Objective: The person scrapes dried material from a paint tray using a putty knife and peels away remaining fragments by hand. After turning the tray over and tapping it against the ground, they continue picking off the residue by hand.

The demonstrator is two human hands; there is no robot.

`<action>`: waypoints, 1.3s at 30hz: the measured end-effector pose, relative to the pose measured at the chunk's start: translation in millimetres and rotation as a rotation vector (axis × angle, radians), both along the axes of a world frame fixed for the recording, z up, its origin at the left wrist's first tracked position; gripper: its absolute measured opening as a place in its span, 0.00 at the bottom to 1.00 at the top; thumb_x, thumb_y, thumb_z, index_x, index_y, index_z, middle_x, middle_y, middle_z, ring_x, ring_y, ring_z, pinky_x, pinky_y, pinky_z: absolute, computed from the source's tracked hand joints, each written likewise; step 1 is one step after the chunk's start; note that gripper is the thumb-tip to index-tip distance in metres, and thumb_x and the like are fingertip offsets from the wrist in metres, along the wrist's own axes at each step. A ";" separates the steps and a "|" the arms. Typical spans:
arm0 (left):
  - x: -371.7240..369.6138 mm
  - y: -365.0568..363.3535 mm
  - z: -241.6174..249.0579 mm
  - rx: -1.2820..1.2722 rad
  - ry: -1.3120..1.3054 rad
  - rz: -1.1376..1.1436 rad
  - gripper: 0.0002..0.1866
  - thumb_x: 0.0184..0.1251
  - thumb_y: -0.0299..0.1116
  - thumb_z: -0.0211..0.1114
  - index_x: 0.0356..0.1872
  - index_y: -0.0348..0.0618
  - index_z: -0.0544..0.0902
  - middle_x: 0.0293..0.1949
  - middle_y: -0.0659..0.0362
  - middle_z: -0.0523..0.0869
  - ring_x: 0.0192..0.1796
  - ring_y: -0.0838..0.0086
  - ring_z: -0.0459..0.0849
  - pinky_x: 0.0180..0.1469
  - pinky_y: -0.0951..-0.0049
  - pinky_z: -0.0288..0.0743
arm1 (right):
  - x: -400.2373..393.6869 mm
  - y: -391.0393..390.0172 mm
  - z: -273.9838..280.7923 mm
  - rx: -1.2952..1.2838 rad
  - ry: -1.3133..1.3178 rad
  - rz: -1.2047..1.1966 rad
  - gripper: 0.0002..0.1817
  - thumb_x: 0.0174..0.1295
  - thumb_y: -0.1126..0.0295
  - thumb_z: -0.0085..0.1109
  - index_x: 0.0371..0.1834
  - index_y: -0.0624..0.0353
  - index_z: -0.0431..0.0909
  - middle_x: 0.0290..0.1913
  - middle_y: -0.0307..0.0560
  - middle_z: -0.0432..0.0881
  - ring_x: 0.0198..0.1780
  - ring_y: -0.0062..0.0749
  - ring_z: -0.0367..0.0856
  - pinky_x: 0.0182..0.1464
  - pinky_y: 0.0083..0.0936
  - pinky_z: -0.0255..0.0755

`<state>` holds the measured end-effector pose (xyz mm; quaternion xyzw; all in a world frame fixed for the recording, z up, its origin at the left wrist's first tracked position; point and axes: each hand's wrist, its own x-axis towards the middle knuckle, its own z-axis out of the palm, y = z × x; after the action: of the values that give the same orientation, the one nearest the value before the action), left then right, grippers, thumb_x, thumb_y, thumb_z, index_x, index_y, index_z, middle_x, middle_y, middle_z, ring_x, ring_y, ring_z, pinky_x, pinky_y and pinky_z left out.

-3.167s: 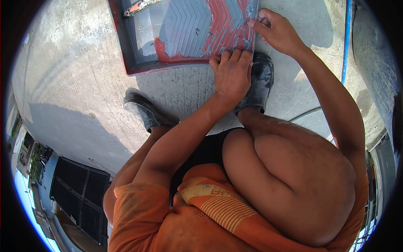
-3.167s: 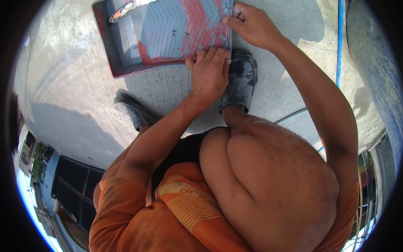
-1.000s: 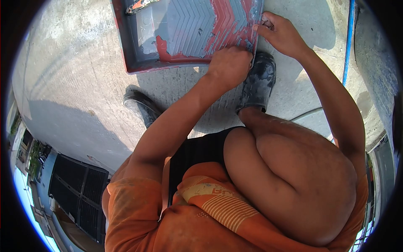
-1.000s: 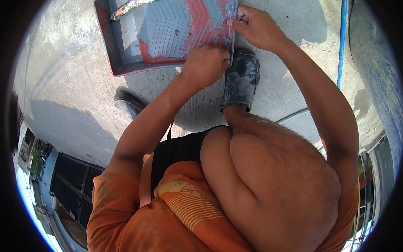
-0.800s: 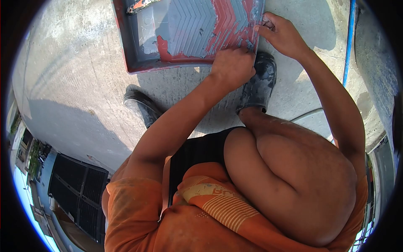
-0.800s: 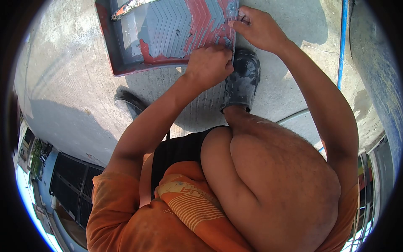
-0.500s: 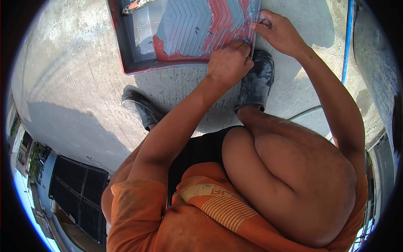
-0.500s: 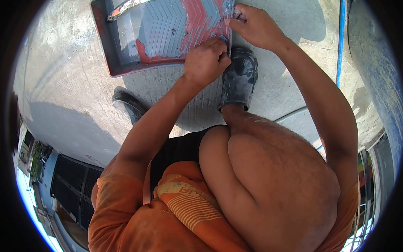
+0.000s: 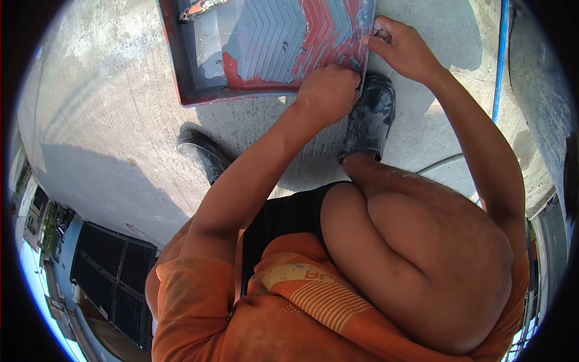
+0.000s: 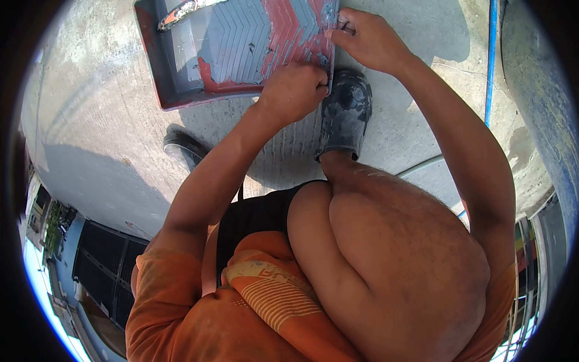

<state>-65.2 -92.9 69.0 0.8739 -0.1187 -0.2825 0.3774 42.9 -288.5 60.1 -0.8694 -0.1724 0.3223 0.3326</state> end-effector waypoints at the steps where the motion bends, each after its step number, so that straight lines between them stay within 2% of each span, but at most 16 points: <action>1: -0.6 -1.2 0.3 0.039 -0.016 -0.021 0.07 0.61 0.34 0.70 0.33 0.41 0.88 0.38 0.49 0.90 0.44 0.48 0.89 0.48 0.51 0.83 | -0.3 0.8 0.4 0.010 0.018 0.000 0.19 0.73 0.54 0.65 0.54 0.58 0.84 0.43 0.55 0.91 0.43 0.46 0.91 0.50 0.39 0.81; 5: -3.2 -3.0 -2.1 0.069 -0.044 -0.012 0.07 0.60 0.33 0.69 0.31 0.41 0.87 0.37 0.51 0.90 0.42 0.49 0.89 0.45 0.49 0.83 | -0.1 2.0 -0.7 -0.049 0.020 0.004 0.19 0.74 0.55 0.64 0.55 0.58 0.84 0.44 0.55 0.91 0.43 0.46 0.91 0.50 0.39 0.81; 11: -12.0 -7.1 -9.3 -0.057 -0.141 0.146 0.05 0.59 0.32 0.68 0.30 0.41 0.84 0.34 0.53 0.87 0.38 0.50 0.88 0.41 0.52 0.82 | -0.7 2.0 3.7 0.004 0.009 -0.008 0.19 0.73 0.54 0.64 0.56 0.58 0.84 0.44 0.55 0.91 0.45 0.47 0.91 0.52 0.38 0.81; 13: -13.0 -8.5 -10.6 -0.048 -0.173 0.215 0.05 0.60 0.30 0.67 0.31 0.41 0.83 0.35 0.53 0.86 0.38 0.50 0.88 0.41 0.53 0.82 | 1.3 2.9 6.7 -0.030 0.051 0.013 0.21 0.75 0.57 0.65 0.59 0.61 0.81 0.46 0.51 0.90 0.44 0.36 0.87 0.52 0.34 0.79; 17: -12.7 -5.5 -11.5 -0.061 -0.166 0.247 0.05 0.61 0.30 0.67 0.34 0.40 0.84 0.37 0.51 0.86 0.38 0.49 0.88 0.42 0.52 0.82 | 3.2 1.9 5.4 -0.065 0.075 0.036 0.21 0.75 0.56 0.65 0.60 0.61 0.81 0.46 0.51 0.90 0.45 0.36 0.87 0.53 0.34 0.79; 23: -4.6 7.9 -1.7 -0.121 -0.001 0.118 0.07 0.63 0.32 0.69 0.37 0.39 0.87 0.40 0.48 0.90 0.44 0.48 0.90 0.47 0.50 0.83 | 1.0 0.7 4.0 -0.019 0.069 0.031 0.21 0.75 0.56 0.65 0.61 0.60 0.81 0.48 0.52 0.90 0.46 0.38 0.87 0.55 0.37 0.79; 26: 0.1 3.6 1.3 -0.022 -0.006 0.040 0.08 0.63 0.33 0.70 0.36 0.39 0.88 0.40 0.47 0.90 0.44 0.49 0.90 0.48 0.50 0.83 | 3.1 1.5 4.9 -0.079 0.091 0.045 0.21 0.76 0.56 0.64 0.61 0.60 0.81 0.48 0.52 0.90 0.46 0.39 0.87 0.55 0.37 0.79; 29: 0.3 -1.1 -0.5 0.045 -0.030 -0.023 0.08 0.63 0.34 0.70 0.35 0.40 0.88 0.40 0.48 0.90 0.43 0.49 0.90 0.47 0.50 0.83 | 1.6 0.5 2.5 -0.024 0.081 0.032 0.21 0.76 0.56 0.64 0.61 0.60 0.81 0.48 0.51 0.90 0.46 0.38 0.87 0.55 0.36 0.79; 31: -1.7 -0.9 -1.3 0.060 -0.044 -0.018 0.07 0.63 0.33 0.69 0.33 0.41 0.88 0.39 0.50 0.90 0.42 0.49 0.90 0.46 0.49 0.83 | 0.0 1.4 -0.7 -0.017 0.020 0.010 0.19 0.73 0.54 0.65 0.54 0.59 0.84 0.43 0.55 0.91 0.43 0.46 0.90 0.50 0.38 0.81; 32: -3.3 0.7 -2.9 0.063 -0.043 -0.017 0.07 0.63 0.33 0.69 0.33 0.41 0.88 0.39 0.50 0.90 0.42 0.49 0.90 0.46 0.49 0.83 | 1.3 2.0 -0.6 -0.014 0.021 0.011 0.19 0.73 0.54 0.65 0.54 0.59 0.84 0.43 0.55 0.91 0.43 0.46 0.90 0.50 0.38 0.81; 34: -6.9 1.0 -7.6 -0.046 -0.107 0.077 0.06 0.63 0.33 0.68 0.33 0.42 0.87 0.37 0.51 0.90 0.40 0.49 0.90 0.44 0.50 0.83 | 4.5 0.8 0.4 -0.092 0.084 0.058 0.21 0.75 0.56 0.65 0.60 0.60 0.81 0.47 0.51 0.90 0.46 0.37 0.88 0.54 0.36 0.79; 39: -10.2 -4.0 -8.8 -0.066 -0.111 0.214 0.05 0.63 0.31 0.66 0.35 0.42 0.86 0.36 0.50 0.90 0.38 0.48 0.89 0.42 0.50 0.82 | 1.6 3.5 4.4 -0.060 0.080 0.031 0.21 0.75 0.56 0.64 0.60 0.61 0.81 0.48 0.52 0.90 0.47 0.38 0.88 0.55 0.36 0.79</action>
<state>-75.4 -96.9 60.2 0.8830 -0.0545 -0.1877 0.4267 44.6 -285.0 64.5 -0.8627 -0.1626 0.3669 0.3078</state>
